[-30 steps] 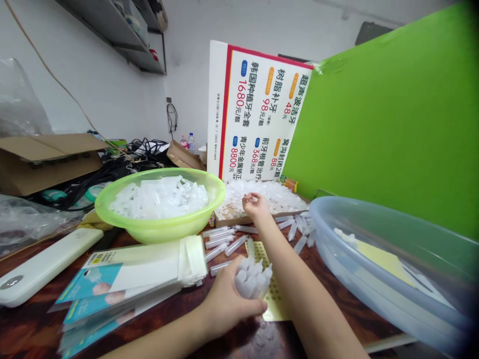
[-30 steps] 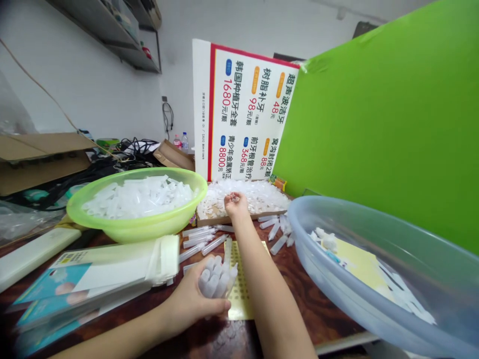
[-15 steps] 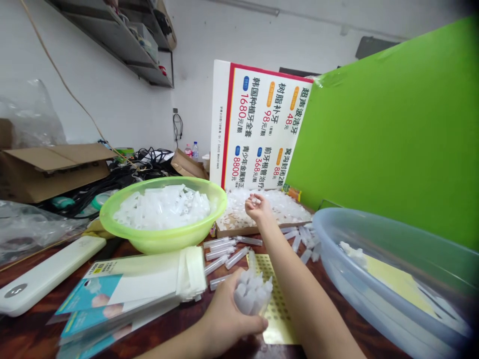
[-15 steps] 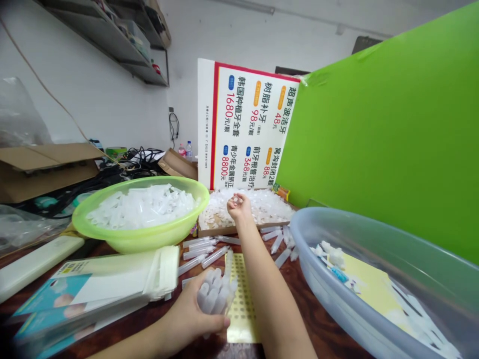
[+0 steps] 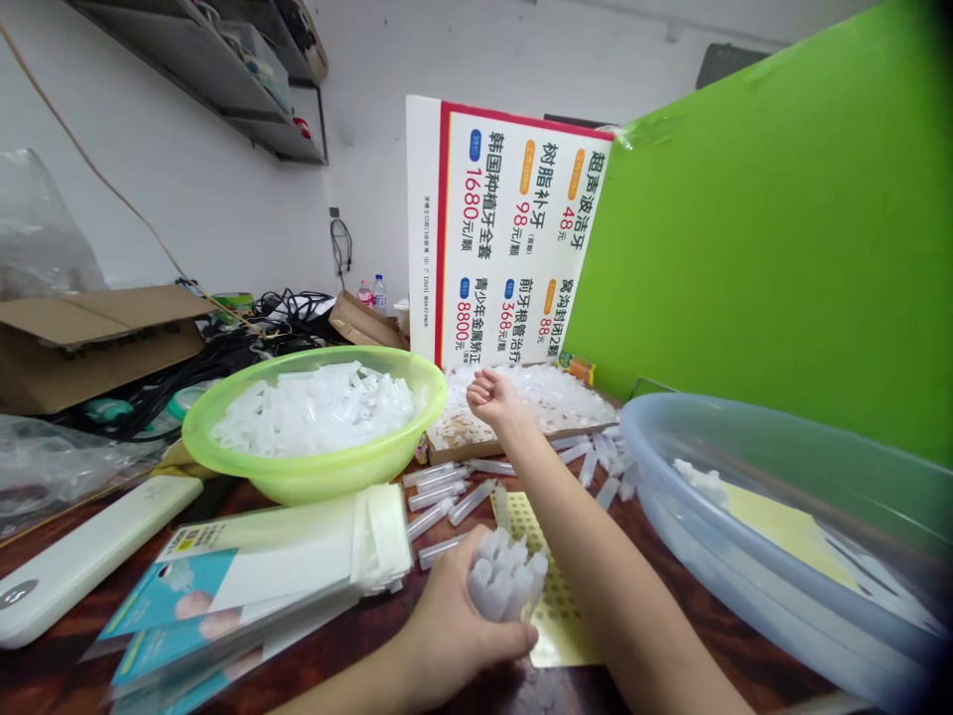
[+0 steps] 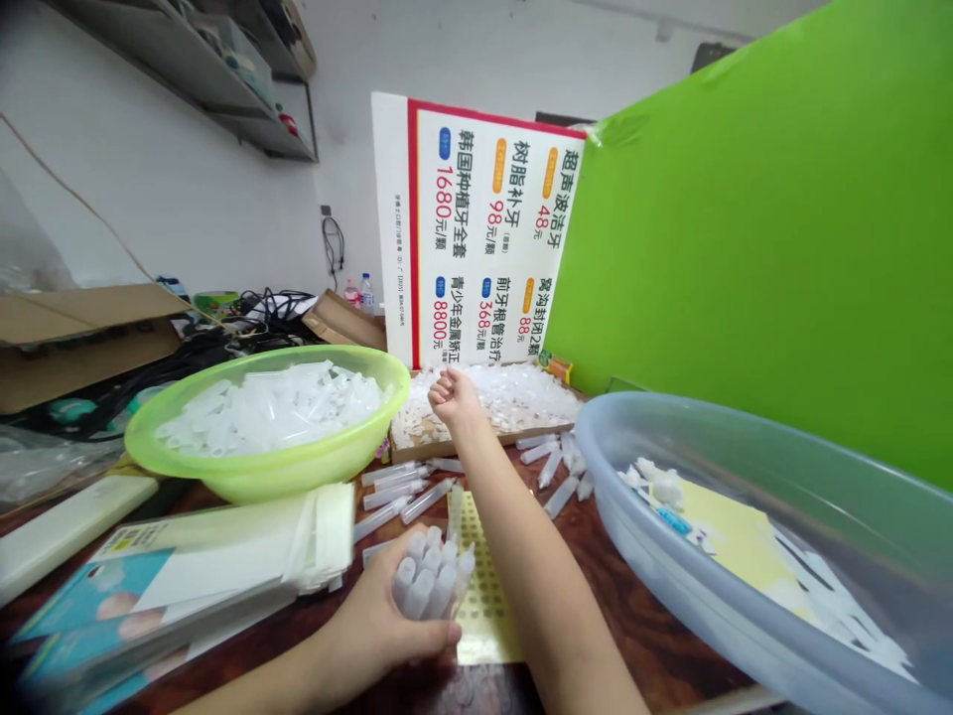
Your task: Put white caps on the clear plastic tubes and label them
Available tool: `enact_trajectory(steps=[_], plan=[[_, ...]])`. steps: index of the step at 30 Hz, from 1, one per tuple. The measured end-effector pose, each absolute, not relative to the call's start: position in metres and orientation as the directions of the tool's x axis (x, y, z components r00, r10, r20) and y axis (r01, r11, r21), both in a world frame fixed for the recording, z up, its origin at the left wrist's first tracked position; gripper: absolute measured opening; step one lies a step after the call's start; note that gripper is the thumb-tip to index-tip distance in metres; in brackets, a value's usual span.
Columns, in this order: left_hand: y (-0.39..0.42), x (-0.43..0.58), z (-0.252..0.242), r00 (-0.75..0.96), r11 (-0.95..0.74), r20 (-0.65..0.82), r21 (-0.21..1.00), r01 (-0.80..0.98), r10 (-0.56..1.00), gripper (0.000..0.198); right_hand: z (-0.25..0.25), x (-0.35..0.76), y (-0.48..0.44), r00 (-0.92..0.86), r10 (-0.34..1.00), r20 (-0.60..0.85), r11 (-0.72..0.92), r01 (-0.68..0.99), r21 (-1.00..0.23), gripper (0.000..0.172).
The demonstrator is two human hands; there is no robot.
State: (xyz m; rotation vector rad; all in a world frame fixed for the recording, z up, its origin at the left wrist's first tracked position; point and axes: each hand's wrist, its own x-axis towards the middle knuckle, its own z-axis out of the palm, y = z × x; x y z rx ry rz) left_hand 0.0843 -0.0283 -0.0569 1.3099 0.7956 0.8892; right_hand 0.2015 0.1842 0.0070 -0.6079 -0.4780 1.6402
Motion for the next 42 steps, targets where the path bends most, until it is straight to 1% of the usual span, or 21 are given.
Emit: enact_trajectory(steps=[3,5,6,7,10,11,12,13,14,16,18,20,24,27,29,32,34,38,42], plan=[[-0.029,0.083,-0.057,0.443,0.063,-0.022,0.995,-0.076,0.896,0.04,0.02,0.195,0.172,-0.107,0.991,-0.074,-0.129,-0.719,-0.683,0.024],[-0.029,0.082,-0.057,0.445,0.059,-0.02,0.996,-0.072,0.895,0.042,0.034,0.194,0.158,-0.123,0.992,-0.011,-0.094,-0.686,-0.721,0.018],[-0.029,0.082,-0.057,0.449,0.054,-0.015,0.996,-0.076,0.894,0.042,0.041,0.195,0.148,-0.141,0.99,0.028,-0.074,-0.669,-0.739,0.019],[-0.029,0.082,-0.057,0.45,0.052,-0.009,0.995,-0.085,0.893,0.042,0.047,0.197,0.137,-0.168,0.983,0.07,-0.057,-0.65,-0.757,0.019],[-0.029,0.082,-0.057,0.429,0.04,0.013,0.993,-0.114,0.903,0.042,0.057,0.21,0.095,-0.286,0.949,0.135,-0.048,-0.551,-0.833,0.005],[-0.03,0.082,-0.057,0.422,0.038,0.016,0.992,-0.119,0.906,0.043,0.057,0.217,0.08,-0.348,0.927,0.141,-0.049,-0.482,-0.875,0.005],[-0.03,0.082,-0.057,0.418,0.035,0.02,0.992,-0.122,0.908,0.044,0.055,0.225,0.065,-0.464,0.872,0.154,0.005,-0.307,-0.952,0.006],[-0.029,0.083,-0.057,0.422,0.029,0.026,0.992,-0.124,0.906,0.045,0.053,0.233,0.051,-0.559,0.818,0.134,0.058,-0.151,-0.987,0.012],[-0.029,0.083,-0.058,0.429,0.019,0.037,0.992,-0.126,0.902,0.046,0.049,0.242,0.038,-0.629,0.773,0.081,0.09,-0.017,-0.996,0.017],[-0.029,0.084,-0.059,0.439,-0.019,0.074,0.991,-0.129,0.895,0.045,0.041,0.255,0.017,-0.655,0.755,0.017,0.165,0.165,-0.972,0.023],[-0.028,0.084,-0.061,0.44,-0.064,0.112,0.99,-0.122,0.891,0.041,0.033,0.261,0.004,-0.624,0.781,-0.011,0.206,0.274,-0.939,0.026],[-0.028,0.083,-0.062,0.452,-0.092,0.131,0.99,-0.108,0.882,0.04,0.025,0.262,-0.001,-0.589,0.808,-0.015,0.199,0.297,-0.934,0.028],[-0.029,0.081,-0.064,0.475,-0.149,0.154,0.988,-0.05,0.866,0.042,0.013,0.254,0.003,-0.599,0.799,-0.053,0.124,0.25,-0.96,0.034],[-0.03,0.081,-0.066,0.484,-0.153,0.146,0.988,-0.025,0.863,0.04,0.012,0.252,0.005,-0.612,0.783,-0.113,0.115,0.32,-0.94,0.034],[-0.029,0.081,-0.066,0.486,-0.13,0.124,0.991,-0.021,0.865,0.039,0.016,0.253,0.002,-0.581,0.808,-0.098,0.145,0.357,-0.923,0.034],[-0.028,0.082,-0.066,0.497,-0.103,0.123,0.992,-0.068,0.859,0.039,0.024,0.254,-0.004,-0.528,0.849,-0.02,0.2,0.356,-0.913,0.033],[-0.027,0.082,-0.066,0.507,-0.113,0.145,0.989,-0.094,0.849,0.04,0.026,0.252,-0.007,-0.558,0.83,-0.011,0.226,0.355,-0.907,0.032],[-0.027,0.083,-0.068,0.499,-0.139,0.163,0.987,-0.085,0.851,0.042,0.022,0.247,-0.004,-0.635,0.773,0.002,0.319,0.384,-0.866,0.031],[-0.027,0.082,-0.069,0.498,-0.157,0.161,0.986,-0.05,0.852,0.039,0.025,0.244,-0.001,-0.663,0.748,0.025,0.45,0.479,-0.754,0.025]])
